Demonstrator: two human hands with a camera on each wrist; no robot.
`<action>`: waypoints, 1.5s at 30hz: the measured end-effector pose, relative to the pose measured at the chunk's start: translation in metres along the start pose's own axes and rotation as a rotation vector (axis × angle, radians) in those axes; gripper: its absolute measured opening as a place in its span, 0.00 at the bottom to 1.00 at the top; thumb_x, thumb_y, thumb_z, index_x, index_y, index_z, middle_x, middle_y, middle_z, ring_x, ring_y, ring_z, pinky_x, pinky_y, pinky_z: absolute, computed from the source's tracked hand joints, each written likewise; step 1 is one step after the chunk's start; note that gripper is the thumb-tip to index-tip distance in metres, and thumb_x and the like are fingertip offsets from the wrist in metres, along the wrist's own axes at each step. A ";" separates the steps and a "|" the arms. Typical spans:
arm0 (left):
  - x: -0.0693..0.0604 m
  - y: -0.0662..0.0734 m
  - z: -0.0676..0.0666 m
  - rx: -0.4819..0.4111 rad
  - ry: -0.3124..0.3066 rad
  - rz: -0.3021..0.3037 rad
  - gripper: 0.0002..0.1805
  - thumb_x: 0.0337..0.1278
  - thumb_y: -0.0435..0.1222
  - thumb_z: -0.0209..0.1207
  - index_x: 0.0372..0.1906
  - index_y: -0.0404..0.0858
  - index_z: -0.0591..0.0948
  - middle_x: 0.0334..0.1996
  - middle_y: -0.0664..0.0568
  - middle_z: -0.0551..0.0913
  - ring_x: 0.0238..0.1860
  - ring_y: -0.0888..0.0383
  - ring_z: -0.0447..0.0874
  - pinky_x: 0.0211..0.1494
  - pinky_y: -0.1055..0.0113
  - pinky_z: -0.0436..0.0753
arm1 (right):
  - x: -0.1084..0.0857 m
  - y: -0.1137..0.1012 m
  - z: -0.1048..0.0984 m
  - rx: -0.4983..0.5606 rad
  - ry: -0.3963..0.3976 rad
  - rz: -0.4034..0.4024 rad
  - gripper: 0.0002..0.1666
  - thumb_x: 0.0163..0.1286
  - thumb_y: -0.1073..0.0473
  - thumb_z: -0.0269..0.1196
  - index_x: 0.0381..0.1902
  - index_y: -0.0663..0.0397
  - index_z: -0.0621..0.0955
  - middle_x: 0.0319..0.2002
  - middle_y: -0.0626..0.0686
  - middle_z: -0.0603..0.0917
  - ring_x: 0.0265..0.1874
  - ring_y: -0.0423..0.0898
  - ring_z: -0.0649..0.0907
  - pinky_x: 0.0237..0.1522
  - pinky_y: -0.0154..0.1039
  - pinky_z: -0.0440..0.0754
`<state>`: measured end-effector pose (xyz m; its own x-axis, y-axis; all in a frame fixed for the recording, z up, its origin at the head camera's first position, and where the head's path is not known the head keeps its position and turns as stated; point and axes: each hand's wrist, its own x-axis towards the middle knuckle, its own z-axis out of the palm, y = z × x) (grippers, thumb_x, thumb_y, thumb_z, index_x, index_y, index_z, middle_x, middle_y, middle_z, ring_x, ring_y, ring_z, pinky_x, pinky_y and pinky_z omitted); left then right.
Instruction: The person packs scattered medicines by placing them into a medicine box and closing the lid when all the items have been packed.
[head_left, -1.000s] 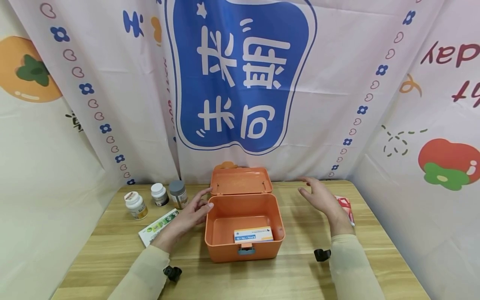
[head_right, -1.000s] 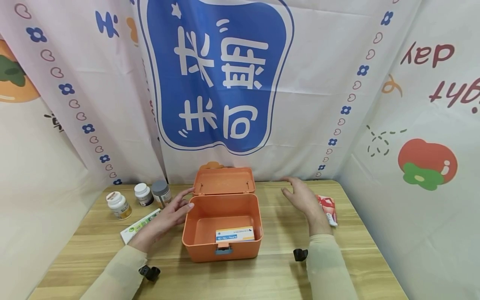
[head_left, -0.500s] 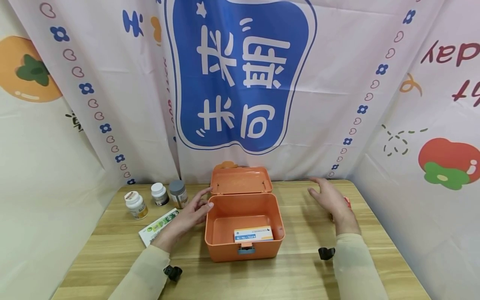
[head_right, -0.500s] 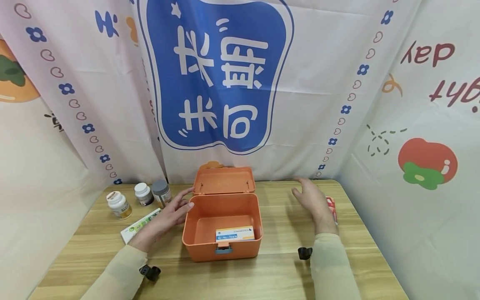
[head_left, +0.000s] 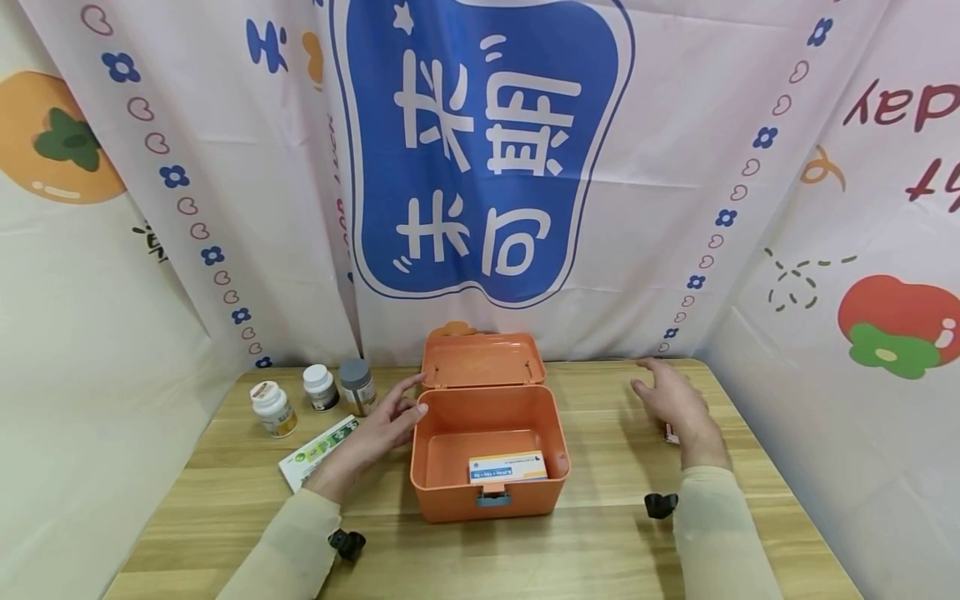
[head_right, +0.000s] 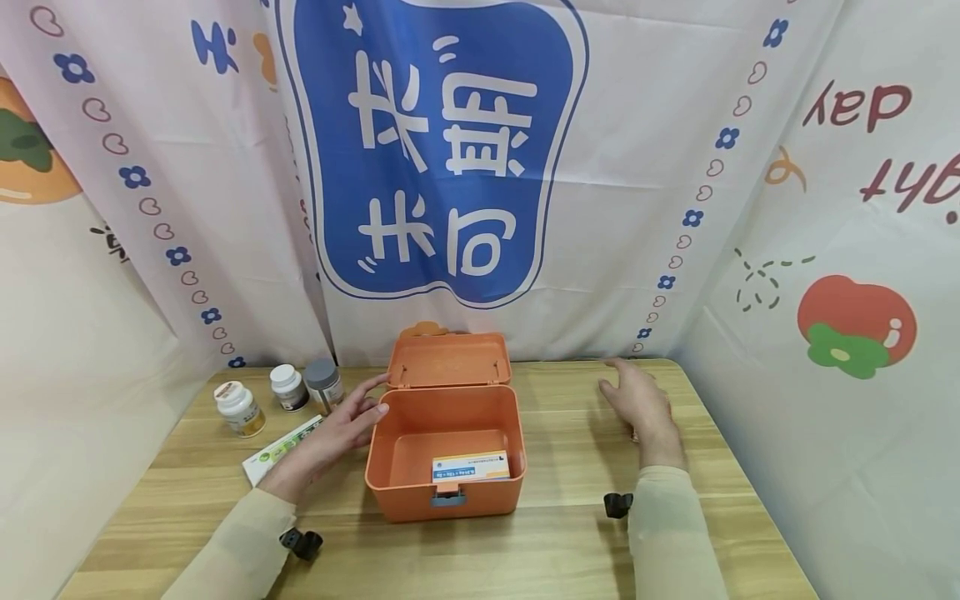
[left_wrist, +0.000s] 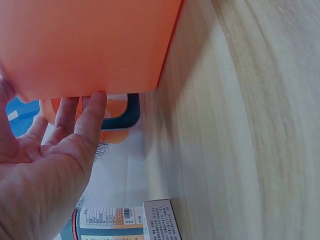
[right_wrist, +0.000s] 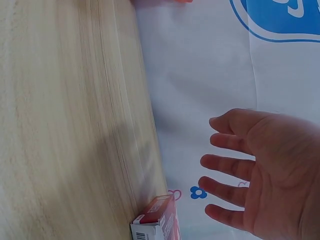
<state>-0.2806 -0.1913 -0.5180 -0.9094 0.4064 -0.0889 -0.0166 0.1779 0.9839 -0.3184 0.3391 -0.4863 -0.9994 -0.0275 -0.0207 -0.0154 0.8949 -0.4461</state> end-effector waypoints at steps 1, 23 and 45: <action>0.000 0.000 0.000 0.001 0.001 -0.001 0.41 0.98 0.44 0.54 0.99 0.48 0.50 0.80 0.26 0.74 0.81 0.35 0.81 0.81 0.48 0.88 | -0.001 0.001 -0.001 -0.005 -0.003 0.014 0.36 0.93 0.50 0.61 0.88 0.63 0.72 0.86 0.75 0.73 0.84 0.81 0.72 0.83 0.84 0.71; 0.002 0.001 0.000 -0.004 0.004 -0.003 0.41 0.97 0.43 0.55 0.99 0.47 0.51 0.79 0.27 0.75 0.79 0.38 0.82 0.78 0.53 0.89 | -0.012 0.026 -0.008 -0.087 -0.039 0.241 0.40 0.91 0.46 0.57 0.90 0.63 0.69 0.87 0.78 0.68 0.81 0.85 0.73 0.77 0.85 0.77; 0.000 0.003 0.000 0.003 0.007 -0.016 0.41 0.97 0.44 0.55 0.99 0.47 0.51 0.78 0.28 0.76 0.80 0.37 0.80 0.82 0.47 0.87 | -0.017 0.035 -0.002 -0.075 -0.014 0.269 0.29 0.84 0.48 0.63 0.67 0.67 0.85 0.61 0.75 0.85 0.55 0.76 0.83 0.50 0.72 0.86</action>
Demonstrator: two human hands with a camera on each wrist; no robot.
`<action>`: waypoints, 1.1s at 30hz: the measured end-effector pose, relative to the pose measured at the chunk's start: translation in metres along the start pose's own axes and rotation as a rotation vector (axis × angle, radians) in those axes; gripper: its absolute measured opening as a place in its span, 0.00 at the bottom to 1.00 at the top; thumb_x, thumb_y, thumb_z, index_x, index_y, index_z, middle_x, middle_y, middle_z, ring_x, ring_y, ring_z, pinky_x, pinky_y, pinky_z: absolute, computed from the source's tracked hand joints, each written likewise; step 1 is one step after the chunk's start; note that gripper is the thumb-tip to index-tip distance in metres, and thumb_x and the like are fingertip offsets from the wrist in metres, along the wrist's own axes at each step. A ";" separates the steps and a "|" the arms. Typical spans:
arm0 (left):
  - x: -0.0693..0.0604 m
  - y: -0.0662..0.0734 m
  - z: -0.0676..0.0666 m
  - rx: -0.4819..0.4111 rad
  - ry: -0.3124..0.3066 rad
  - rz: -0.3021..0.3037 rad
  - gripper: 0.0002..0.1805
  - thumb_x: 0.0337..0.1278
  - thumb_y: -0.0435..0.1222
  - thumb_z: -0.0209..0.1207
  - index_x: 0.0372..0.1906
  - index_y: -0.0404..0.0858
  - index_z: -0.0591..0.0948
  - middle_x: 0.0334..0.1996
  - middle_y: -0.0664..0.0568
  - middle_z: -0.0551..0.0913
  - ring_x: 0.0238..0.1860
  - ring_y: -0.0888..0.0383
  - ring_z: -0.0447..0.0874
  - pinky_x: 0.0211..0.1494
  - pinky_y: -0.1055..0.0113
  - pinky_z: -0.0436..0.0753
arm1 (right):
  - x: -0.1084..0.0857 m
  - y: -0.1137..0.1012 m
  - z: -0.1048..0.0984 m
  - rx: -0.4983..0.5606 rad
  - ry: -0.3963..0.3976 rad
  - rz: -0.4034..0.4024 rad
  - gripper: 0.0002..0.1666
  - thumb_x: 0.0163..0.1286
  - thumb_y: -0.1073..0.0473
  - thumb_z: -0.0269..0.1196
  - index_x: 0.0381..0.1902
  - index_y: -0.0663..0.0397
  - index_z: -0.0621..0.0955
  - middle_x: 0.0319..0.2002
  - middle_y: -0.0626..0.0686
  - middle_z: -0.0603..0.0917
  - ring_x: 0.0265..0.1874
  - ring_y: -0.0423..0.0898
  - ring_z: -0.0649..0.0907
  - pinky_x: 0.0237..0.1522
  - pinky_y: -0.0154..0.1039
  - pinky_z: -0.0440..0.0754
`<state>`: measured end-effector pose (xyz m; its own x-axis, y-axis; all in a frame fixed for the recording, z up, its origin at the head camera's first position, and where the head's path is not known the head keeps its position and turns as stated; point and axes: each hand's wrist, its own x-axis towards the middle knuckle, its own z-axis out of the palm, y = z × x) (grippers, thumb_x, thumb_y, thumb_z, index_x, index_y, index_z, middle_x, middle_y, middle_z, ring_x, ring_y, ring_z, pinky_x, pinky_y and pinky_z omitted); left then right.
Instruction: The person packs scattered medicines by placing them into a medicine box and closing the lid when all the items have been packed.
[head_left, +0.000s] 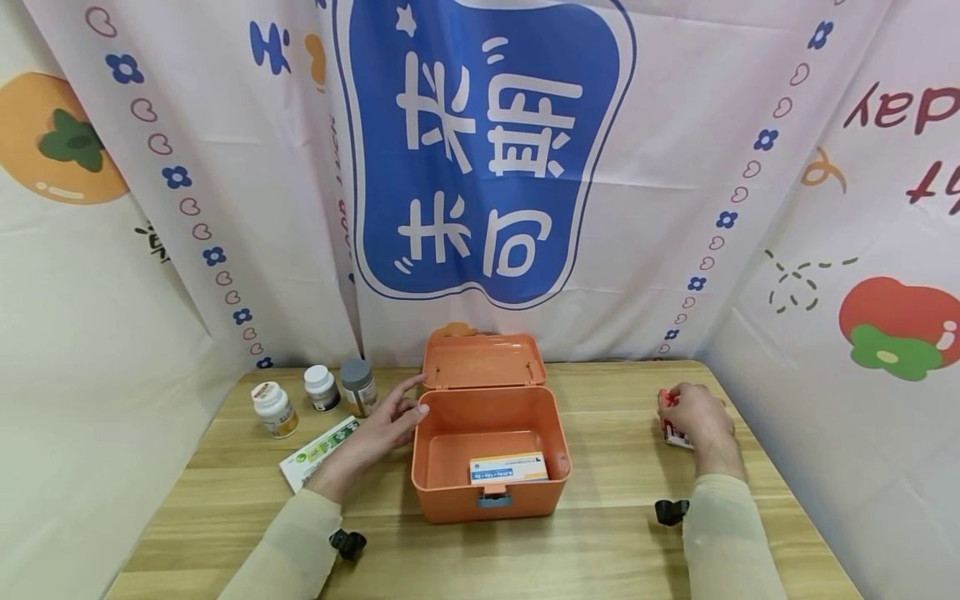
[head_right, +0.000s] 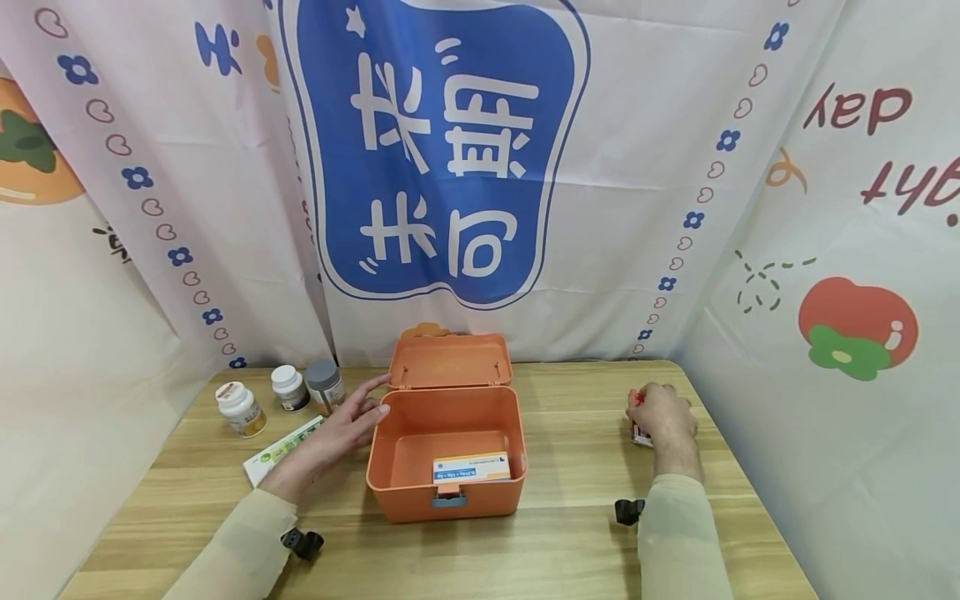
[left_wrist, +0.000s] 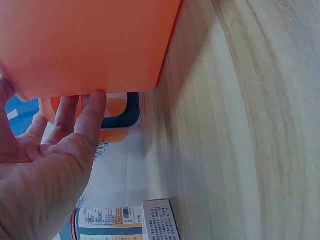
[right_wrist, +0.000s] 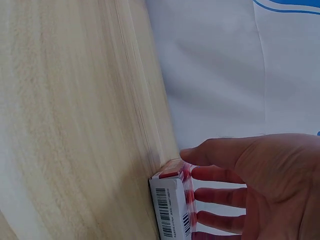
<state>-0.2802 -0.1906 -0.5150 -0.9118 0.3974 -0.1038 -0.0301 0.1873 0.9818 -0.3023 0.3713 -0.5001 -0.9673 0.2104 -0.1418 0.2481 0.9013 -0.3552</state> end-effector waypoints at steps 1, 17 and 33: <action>0.000 0.000 0.000 -0.001 0.000 0.000 0.41 0.97 0.44 0.55 0.99 0.47 0.51 0.78 0.28 0.76 0.81 0.37 0.80 0.82 0.47 0.87 | 0.000 0.000 0.000 0.002 0.001 0.003 0.28 0.84 0.49 0.64 0.67 0.66 0.85 0.61 0.75 0.84 0.55 0.76 0.83 0.50 0.72 0.86; 0.000 -0.001 0.000 0.005 -0.003 0.010 0.41 0.98 0.43 0.55 0.99 0.47 0.51 0.79 0.27 0.76 0.81 0.36 0.80 0.83 0.41 0.86 | 0.010 -0.002 0.004 -0.017 -0.006 -0.017 0.31 0.82 0.54 0.68 0.74 0.67 0.82 0.66 0.75 0.83 0.61 0.76 0.83 0.57 0.71 0.86; 0.000 -0.001 0.000 0.006 -0.001 0.003 0.41 0.98 0.44 0.54 0.99 0.48 0.51 0.80 0.27 0.75 0.82 0.35 0.79 0.84 0.41 0.86 | 0.024 -0.004 0.013 -0.070 0.020 -0.149 0.30 0.85 0.54 0.68 0.74 0.70 0.83 0.69 0.78 0.84 0.66 0.79 0.85 0.70 0.75 0.85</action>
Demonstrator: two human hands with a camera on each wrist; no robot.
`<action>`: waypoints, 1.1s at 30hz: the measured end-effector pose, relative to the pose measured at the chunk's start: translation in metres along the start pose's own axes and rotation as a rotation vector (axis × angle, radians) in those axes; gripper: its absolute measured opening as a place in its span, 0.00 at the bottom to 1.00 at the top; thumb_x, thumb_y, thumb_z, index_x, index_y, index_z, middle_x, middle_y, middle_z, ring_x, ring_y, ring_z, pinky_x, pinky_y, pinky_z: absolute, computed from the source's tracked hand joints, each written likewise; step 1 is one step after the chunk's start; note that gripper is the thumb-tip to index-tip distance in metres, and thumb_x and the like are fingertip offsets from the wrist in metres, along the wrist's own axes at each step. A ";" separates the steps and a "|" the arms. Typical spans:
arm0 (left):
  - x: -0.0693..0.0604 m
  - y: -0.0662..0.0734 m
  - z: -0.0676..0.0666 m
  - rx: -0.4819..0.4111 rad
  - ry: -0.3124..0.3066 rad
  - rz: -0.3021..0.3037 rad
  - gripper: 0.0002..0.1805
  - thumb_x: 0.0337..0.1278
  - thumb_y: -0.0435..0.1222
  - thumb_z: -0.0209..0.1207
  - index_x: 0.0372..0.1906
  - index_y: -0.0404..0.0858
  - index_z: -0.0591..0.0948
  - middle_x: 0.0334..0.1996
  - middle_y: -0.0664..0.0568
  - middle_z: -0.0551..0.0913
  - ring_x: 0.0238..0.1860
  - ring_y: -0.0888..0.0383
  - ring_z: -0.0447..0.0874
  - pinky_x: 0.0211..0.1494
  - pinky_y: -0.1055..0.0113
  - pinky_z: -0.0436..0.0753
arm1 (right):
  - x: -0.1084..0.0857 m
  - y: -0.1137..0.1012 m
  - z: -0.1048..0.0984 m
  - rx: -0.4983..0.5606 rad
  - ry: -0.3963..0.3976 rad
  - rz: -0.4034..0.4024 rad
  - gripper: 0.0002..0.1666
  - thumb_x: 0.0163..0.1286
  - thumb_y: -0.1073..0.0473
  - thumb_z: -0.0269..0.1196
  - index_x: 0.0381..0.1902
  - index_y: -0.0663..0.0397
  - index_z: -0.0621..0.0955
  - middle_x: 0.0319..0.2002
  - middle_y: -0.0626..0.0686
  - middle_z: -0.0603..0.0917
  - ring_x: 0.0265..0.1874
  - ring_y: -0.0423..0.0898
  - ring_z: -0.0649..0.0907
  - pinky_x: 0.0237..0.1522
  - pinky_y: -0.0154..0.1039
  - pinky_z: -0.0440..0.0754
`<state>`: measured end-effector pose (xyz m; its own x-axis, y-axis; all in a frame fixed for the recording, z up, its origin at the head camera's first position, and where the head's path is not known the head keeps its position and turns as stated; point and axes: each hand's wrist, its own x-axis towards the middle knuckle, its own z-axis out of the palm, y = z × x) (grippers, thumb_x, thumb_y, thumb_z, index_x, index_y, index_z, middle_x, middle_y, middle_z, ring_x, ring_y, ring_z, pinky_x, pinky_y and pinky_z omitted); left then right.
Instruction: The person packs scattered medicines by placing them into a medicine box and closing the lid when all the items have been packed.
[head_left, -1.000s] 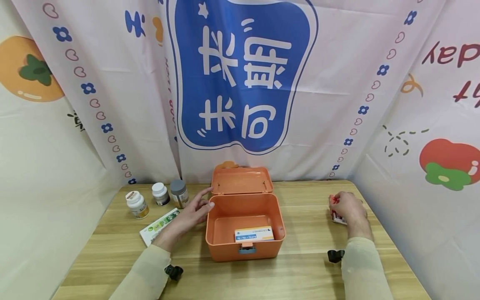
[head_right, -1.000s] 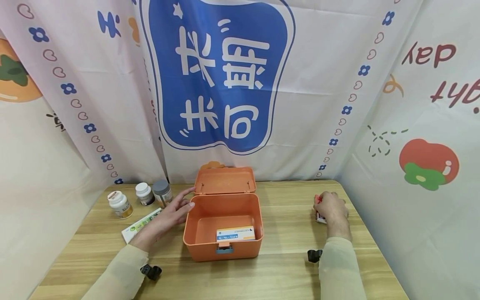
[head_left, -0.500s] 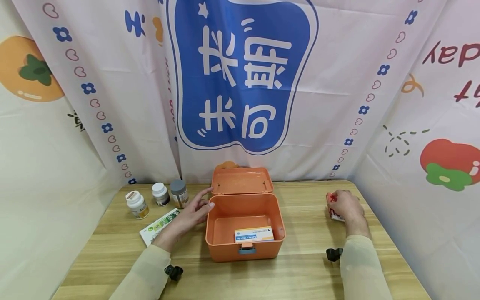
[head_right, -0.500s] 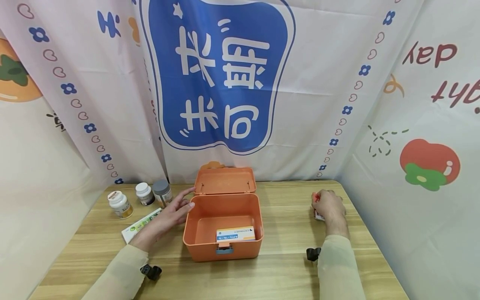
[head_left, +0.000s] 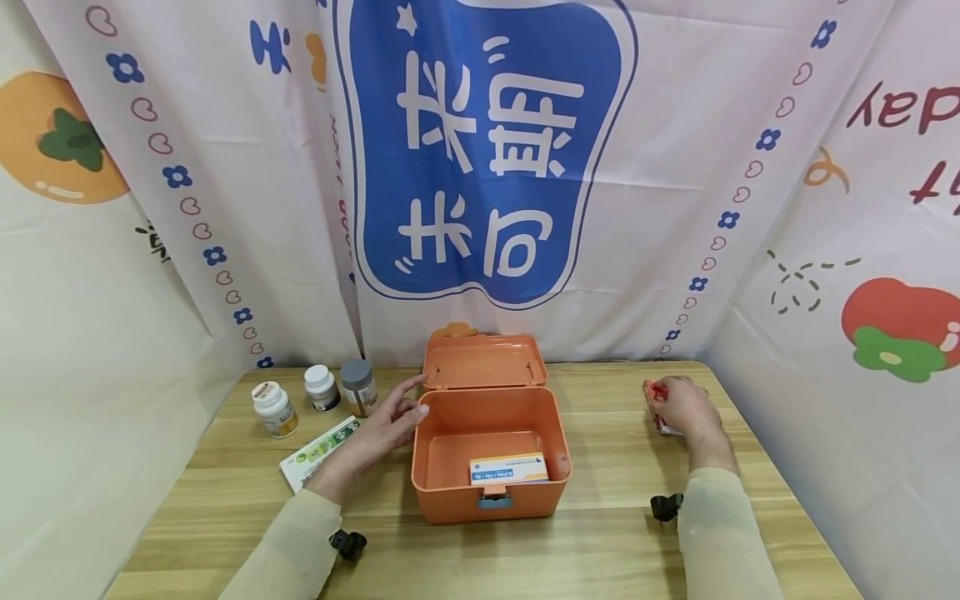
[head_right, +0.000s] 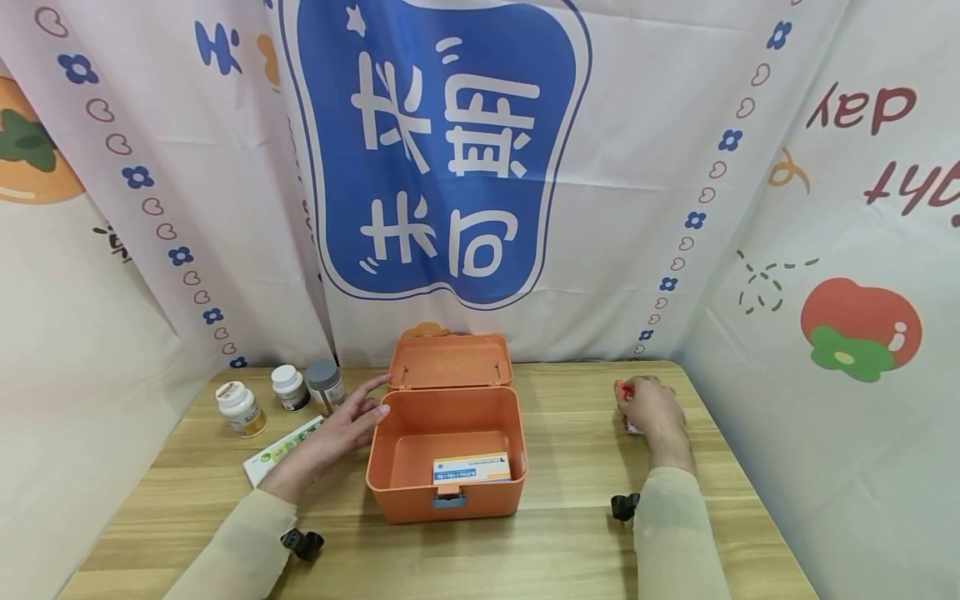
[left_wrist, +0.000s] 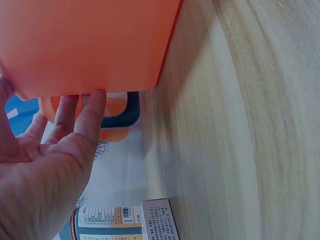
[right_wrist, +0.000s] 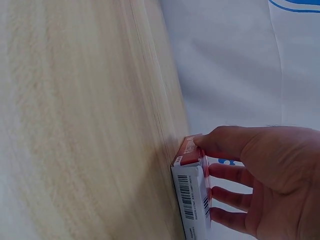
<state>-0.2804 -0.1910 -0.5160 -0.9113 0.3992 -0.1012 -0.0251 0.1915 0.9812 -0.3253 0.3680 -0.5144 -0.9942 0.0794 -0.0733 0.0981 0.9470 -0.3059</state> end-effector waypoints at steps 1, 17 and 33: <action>0.000 0.000 0.000 0.001 -0.002 0.000 0.41 0.98 0.44 0.55 0.99 0.48 0.51 0.80 0.27 0.75 0.82 0.35 0.79 0.84 0.42 0.86 | 0.000 0.000 0.001 0.000 0.001 -0.007 0.30 0.85 0.55 0.67 0.74 0.70 0.83 0.70 0.78 0.84 0.67 0.79 0.85 0.71 0.75 0.85; 0.001 -0.002 -0.002 0.011 -0.001 -0.007 0.41 0.98 0.45 0.55 0.99 0.48 0.50 0.81 0.27 0.74 0.82 0.34 0.79 0.83 0.45 0.86 | -0.003 -0.001 0.000 0.051 -0.014 -0.035 0.37 0.81 0.57 0.70 0.78 0.75 0.78 0.78 0.82 0.76 0.76 0.81 0.78 0.83 0.78 0.75; 0.001 -0.002 -0.001 0.015 -0.006 -0.001 0.41 0.98 0.45 0.55 0.99 0.49 0.50 0.82 0.26 0.74 0.84 0.32 0.77 0.87 0.38 0.83 | -0.007 -0.007 -0.007 0.074 -0.001 -0.027 0.38 0.82 0.57 0.69 0.80 0.75 0.77 0.79 0.81 0.74 0.76 0.80 0.79 0.83 0.77 0.76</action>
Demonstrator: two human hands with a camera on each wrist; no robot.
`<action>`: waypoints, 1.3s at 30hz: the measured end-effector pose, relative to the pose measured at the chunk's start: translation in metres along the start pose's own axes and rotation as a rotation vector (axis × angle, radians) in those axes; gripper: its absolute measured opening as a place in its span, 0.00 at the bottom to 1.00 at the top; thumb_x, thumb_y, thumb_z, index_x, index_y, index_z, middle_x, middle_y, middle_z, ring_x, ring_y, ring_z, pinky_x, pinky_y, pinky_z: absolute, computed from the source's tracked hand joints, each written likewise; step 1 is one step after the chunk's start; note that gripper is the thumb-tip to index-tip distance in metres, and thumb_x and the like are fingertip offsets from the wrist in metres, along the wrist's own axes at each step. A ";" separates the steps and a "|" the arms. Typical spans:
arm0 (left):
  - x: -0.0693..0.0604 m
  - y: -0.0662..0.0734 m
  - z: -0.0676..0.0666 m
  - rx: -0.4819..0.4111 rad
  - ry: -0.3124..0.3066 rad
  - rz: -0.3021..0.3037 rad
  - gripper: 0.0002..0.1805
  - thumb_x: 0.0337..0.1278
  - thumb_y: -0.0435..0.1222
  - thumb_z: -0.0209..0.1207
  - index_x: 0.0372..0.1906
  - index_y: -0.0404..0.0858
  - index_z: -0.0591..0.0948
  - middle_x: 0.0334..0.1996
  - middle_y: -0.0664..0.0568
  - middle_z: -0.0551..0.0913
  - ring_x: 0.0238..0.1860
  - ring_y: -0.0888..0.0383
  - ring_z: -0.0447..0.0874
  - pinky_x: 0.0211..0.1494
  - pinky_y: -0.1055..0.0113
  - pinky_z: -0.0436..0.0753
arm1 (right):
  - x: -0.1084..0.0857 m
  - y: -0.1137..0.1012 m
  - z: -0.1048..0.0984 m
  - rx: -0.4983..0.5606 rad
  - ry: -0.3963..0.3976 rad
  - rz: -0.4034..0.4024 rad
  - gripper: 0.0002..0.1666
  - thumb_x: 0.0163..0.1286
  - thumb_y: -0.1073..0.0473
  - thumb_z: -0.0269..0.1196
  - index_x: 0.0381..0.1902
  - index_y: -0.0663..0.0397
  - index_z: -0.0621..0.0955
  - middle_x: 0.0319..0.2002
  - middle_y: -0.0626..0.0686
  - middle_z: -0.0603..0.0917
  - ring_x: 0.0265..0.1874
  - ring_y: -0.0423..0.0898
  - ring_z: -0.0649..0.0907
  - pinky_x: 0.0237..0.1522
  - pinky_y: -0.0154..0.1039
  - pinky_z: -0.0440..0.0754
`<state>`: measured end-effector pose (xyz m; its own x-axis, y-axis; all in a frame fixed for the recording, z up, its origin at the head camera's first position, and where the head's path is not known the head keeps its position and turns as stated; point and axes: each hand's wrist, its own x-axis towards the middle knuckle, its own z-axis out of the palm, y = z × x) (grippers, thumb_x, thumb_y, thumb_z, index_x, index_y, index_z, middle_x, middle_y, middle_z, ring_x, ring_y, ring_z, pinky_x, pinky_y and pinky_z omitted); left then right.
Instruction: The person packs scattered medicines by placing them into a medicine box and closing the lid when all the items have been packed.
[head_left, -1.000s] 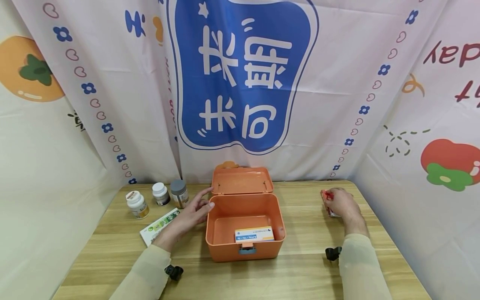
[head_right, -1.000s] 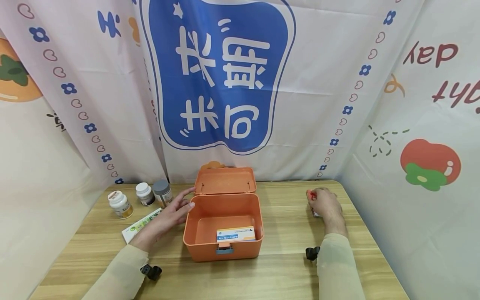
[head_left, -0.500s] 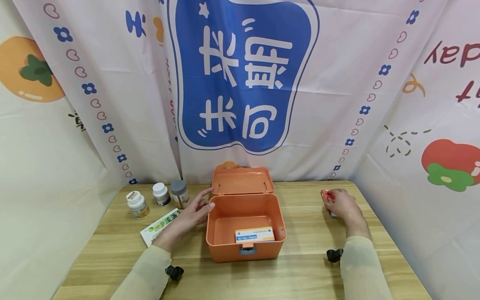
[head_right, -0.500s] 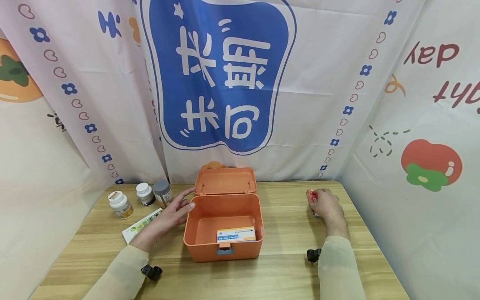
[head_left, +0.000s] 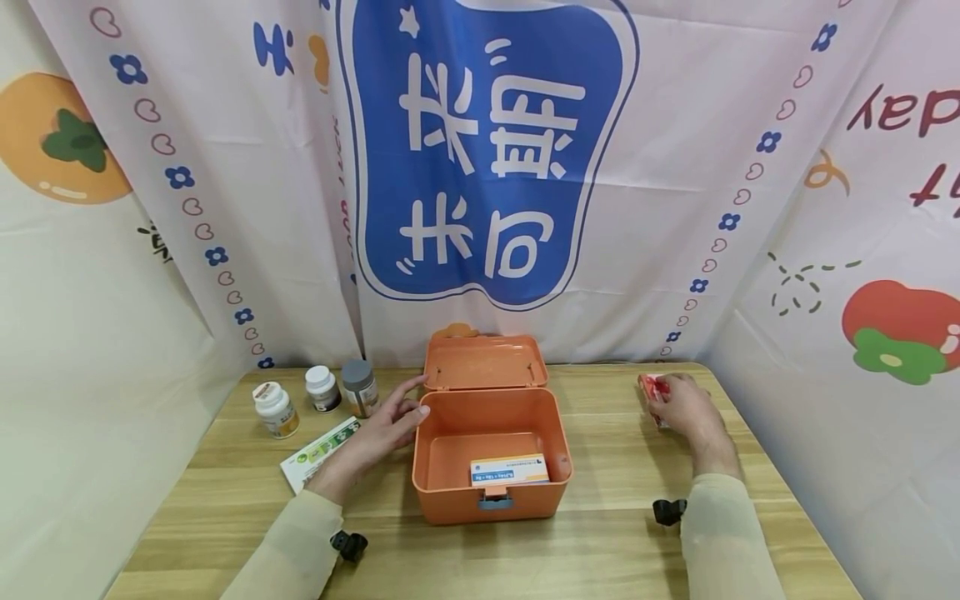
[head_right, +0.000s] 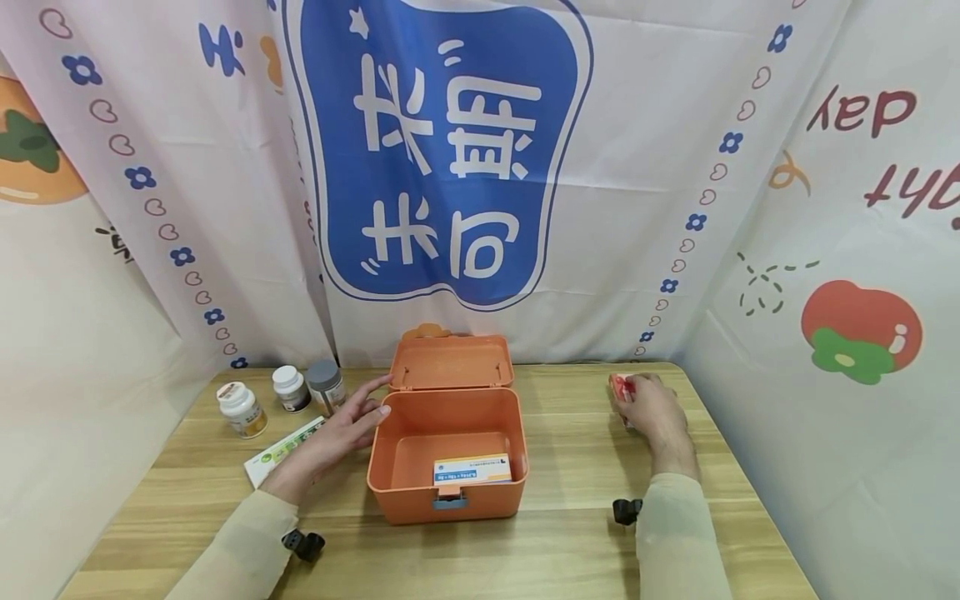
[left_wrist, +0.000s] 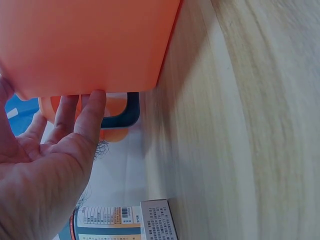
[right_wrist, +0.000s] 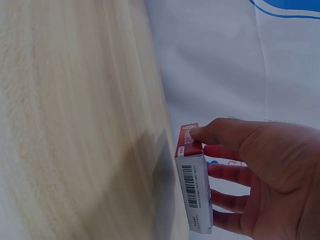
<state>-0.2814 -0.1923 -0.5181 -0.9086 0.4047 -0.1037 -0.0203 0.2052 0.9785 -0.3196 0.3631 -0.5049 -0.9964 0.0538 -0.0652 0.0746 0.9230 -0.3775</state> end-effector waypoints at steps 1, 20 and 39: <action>0.000 0.000 0.000 0.001 0.000 0.001 0.41 0.98 0.45 0.55 0.99 0.49 0.50 0.82 0.27 0.74 0.84 0.33 0.78 0.86 0.39 0.83 | 0.000 -0.001 -0.001 0.002 0.004 -0.004 0.38 0.82 0.57 0.70 0.80 0.75 0.77 0.79 0.81 0.74 0.75 0.80 0.79 0.83 0.77 0.76; -0.001 -0.001 0.001 0.004 0.006 0.007 0.41 0.98 0.45 0.55 0.99 0.48 0.50 0.81 0.27 0.75 0.83 0.34 0.79 0.85 0.39 0.84 | -0.012 -0.050 -0.014 -0.054 0.135 -0.177 0.36 0.81 0.55 0.73 0.77 0.72 0.81 0.78 0.77 0.80 0.75 0.79 0.82 0.81 0.74 0.80; 0.000 0.000 0.001 0.001 0.003 0.012 0.41 0.98 0.44 0.54 0.99 0.48 0.50 0.80 0.27 0.75 0.82 0.35 0.79 0.85 0.41 0.85 | -0.017 -0.090 -0.021 -0.073 0.174 -0.235 0.38 0.79 0.55 0.73 0.81 0.66 0.81 0.84 0.72 0.77 0.78 0.78 0.80 0.82 0.76 0.79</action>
<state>-0.2807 -0.1917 -0.5183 -0.9100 0.4042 -0.0918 -0.0095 0.2011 0.9795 -0.3099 0.2873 -0.4506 -0.9784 -0.1055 0.1776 -0.1553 0.9425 -0.2958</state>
